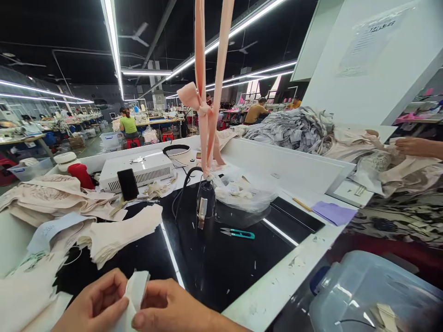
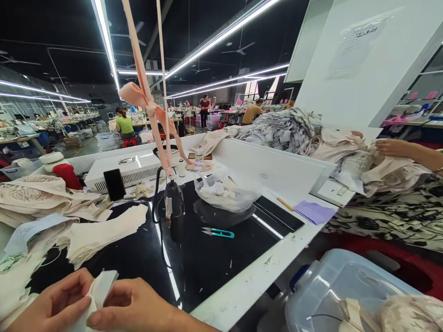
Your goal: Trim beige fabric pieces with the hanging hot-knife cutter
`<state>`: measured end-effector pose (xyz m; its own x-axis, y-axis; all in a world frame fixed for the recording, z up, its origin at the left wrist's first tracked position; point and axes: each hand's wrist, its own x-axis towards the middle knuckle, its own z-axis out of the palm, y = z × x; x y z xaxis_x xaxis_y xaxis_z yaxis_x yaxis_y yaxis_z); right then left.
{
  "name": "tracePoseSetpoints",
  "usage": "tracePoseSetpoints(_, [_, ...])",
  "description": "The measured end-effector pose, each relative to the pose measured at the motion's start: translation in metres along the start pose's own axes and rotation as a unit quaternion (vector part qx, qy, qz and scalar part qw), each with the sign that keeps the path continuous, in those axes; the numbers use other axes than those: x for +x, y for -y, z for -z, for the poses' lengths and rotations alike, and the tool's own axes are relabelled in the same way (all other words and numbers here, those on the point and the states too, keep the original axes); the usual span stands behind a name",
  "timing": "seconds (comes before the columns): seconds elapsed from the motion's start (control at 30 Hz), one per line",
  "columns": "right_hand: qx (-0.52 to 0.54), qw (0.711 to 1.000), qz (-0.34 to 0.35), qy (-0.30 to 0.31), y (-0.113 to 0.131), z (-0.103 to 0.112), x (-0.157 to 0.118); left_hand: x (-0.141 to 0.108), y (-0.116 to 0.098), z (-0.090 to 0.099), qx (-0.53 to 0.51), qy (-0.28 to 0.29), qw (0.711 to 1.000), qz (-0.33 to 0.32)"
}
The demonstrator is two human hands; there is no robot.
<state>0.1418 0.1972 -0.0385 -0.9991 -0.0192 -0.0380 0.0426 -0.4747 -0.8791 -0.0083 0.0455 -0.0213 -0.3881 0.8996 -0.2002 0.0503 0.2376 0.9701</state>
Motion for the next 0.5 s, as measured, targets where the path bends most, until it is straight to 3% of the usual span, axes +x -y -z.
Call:
tracePoseSetpoints(0.2, [-0.083, 0.992, 0.027, -0.096, -0.001, 0.005, 0.001, 0.005, -0.01, -0.004, -0.051, 0.026, 0.998, -0.004])
tracePoseSetpoints(0.33, [-0.129, 0.985, 0.032, -0.107, 0.004, 0.009, 0.0, 0.006, -0.022, -0.014, -0.094, 0.002, 0.995, 0.032])
tracePoseSetpoints(0.5, [-0.128, 0.986, 0.035, -0.101, 0.003, 0.01, -0.001, 0.008, -0.026, -0.022, -0.071, -0.002, 0.996, 0.062])
